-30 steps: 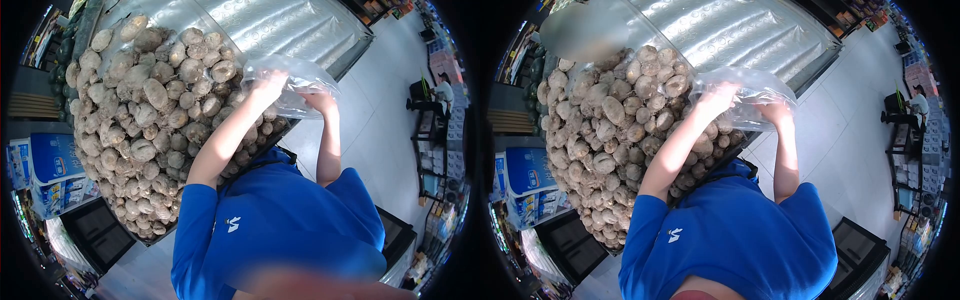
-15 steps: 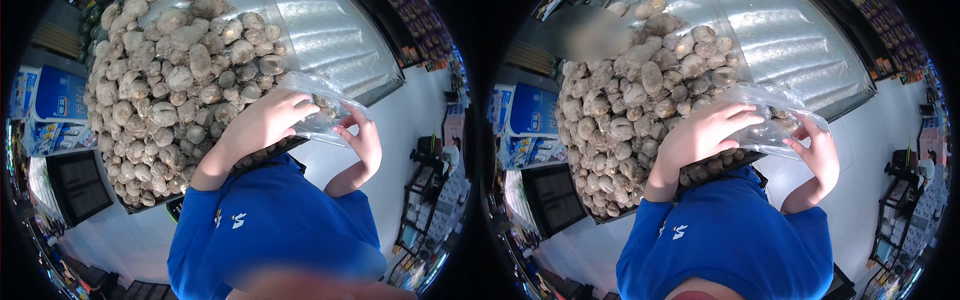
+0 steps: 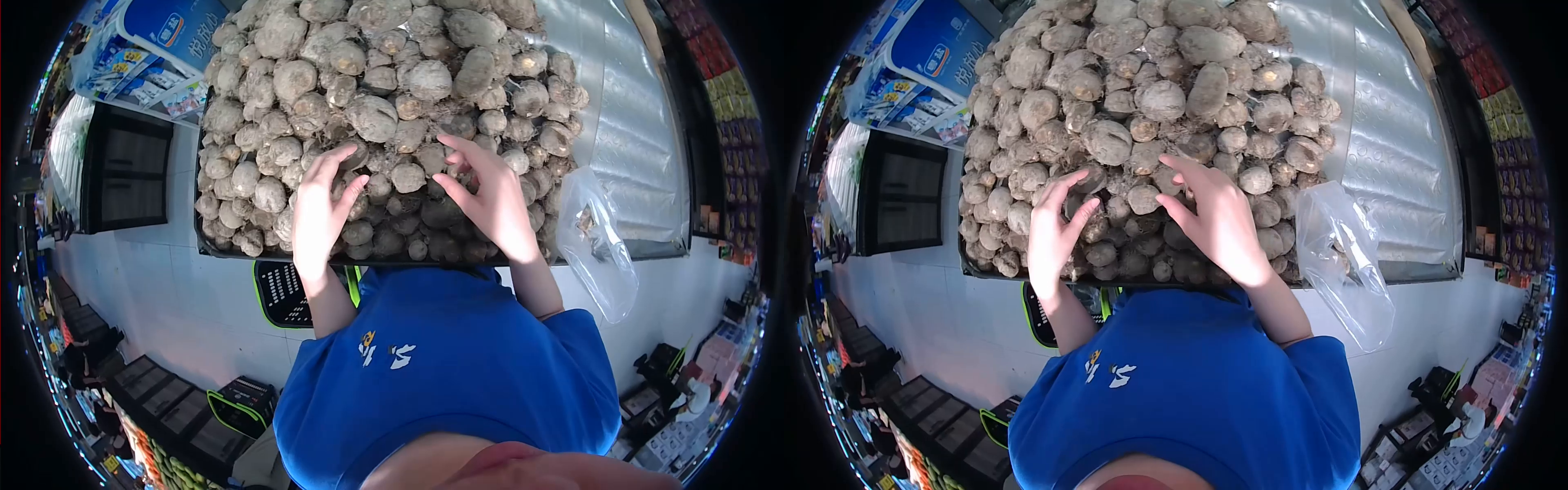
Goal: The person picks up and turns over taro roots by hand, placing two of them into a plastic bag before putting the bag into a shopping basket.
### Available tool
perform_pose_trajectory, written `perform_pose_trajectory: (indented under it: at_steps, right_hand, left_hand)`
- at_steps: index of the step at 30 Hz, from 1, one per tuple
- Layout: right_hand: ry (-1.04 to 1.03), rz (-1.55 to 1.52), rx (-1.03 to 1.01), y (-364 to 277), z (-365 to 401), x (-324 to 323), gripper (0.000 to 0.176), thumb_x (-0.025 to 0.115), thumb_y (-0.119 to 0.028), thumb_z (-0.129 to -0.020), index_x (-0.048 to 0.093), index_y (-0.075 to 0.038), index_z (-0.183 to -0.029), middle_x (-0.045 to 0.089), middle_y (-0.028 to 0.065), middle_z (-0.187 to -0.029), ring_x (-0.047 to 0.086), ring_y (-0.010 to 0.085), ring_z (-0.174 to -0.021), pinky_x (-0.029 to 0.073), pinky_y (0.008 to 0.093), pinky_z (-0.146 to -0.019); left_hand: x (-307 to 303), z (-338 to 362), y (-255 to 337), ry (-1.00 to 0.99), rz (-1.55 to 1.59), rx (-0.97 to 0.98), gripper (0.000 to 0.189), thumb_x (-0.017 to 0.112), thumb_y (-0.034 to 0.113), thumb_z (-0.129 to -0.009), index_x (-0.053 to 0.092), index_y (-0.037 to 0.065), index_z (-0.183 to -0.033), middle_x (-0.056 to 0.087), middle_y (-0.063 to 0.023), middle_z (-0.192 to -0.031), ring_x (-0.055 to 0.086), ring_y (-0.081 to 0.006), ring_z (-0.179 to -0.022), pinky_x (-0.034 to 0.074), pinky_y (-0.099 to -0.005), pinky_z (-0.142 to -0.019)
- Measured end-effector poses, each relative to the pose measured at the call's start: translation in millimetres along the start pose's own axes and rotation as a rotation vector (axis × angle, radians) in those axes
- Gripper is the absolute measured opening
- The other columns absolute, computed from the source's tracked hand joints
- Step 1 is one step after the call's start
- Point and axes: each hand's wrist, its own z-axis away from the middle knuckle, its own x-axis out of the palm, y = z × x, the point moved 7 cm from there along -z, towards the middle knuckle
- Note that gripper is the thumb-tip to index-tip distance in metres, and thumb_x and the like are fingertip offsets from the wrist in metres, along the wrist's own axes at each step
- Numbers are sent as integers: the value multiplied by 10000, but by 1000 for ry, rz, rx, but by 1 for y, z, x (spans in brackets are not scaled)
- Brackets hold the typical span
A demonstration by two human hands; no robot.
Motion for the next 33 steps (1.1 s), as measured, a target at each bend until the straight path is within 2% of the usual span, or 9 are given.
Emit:
perform_pose_trajectory:
  at_steps: [2,3,8,12,18,20,27,30,33]
  right_hand:
    - [-21,106,-101,-5,-7,16,397,621,-170,-748,510,-80,-1118,584,118,-854,559,277,-797,450,362,-678]
    - [-69,95,-69,-3,-8,23,410,611,-179,-757,492,-87,-1139,575,126,-890,539,288,-867,437,379,-735]
    - [-62,102,-95,6,-5,38,418,636,-176,-737,509,-84,-1124,578,117,-902,538,289,-869,432,370,-762]
    - [7,62,70,24,-2,33,410,650,-149,-729,524,-94,-1114,594,95,-907,564,250,-823,446,329,-702]
    - [35,20,82,25,-2,36,385,631,-143,-747,525,-71,-1110,598,119,-940,561,253,-896,425,328,-785]
    - [17,17,83,21,-2,39,385,629,-141,-748,526,-77,-1113,599,114,-955,552,245,-917,415,329,-802]
    - [-5,-72,168,29,1,49,393,626,-74,-742,526,-84,-1121,600,73,-962,545,177,-879,415,270,-745]
    - [-32,-30,102,30,2,57,384,619,-72,-748,526,-80,-1121,596,67,-968,541,177,-882,418,272,-746]
    - [-72,-35,34,19,5,64,372,619,-78,-753,529,-71,-1114,591,65,-979,537,180,-900,422,279,-753]
  left_hand:
    - [-6,3,-10,57,-54,-99,366,647,104,-719,532,23,-1058,558,-155,-1033,545,-308,-952,434,-342,-816]
    - [-6,5,-14,76,-27,-91,366,650,107,-717,534,26,-1055,556,-159,-1035,541,-308,-959,432,-342,-821]
    - [-20,22,-30,144,45,-81,350,646,94,-723,539,27,-1050,553,-159,-1041,538,-301,-964,425,-338,-822]
    - [-46,40,-42,237,38,-148,330,640,97,-737,547,34,-1047,556,-148,-1041,538,-277,-964,423,-324,-819]
    - [-66,53,-69,283,1,-296,312,635,113,-745,554,37,-1037,572,-152,-992,559,-282,-892,435,-329,-778]
    - [-71,48,-73,305,-19,-270,319,636,117,-745,551,37,-1042,569,-155,-991,557,-282,-881,437,-333,-769]
    - [-90,43,-98,489,-167,-300,483,679,154,-704,482,69,-1136,554,-173,-1017,540,-316,-941,436,-357,-803]
    - [-94,50,-108,489,-136,-420,500,692,124,-683,483,77,-1135,555,-167,-1022,539,-310,-944,438,-352,-797]
    - [-91,59,-115,478,-125,-440,522,699,87,-660,483,79,-1135,550,-154,-1034,537,-306,-948,439,-350,-798]
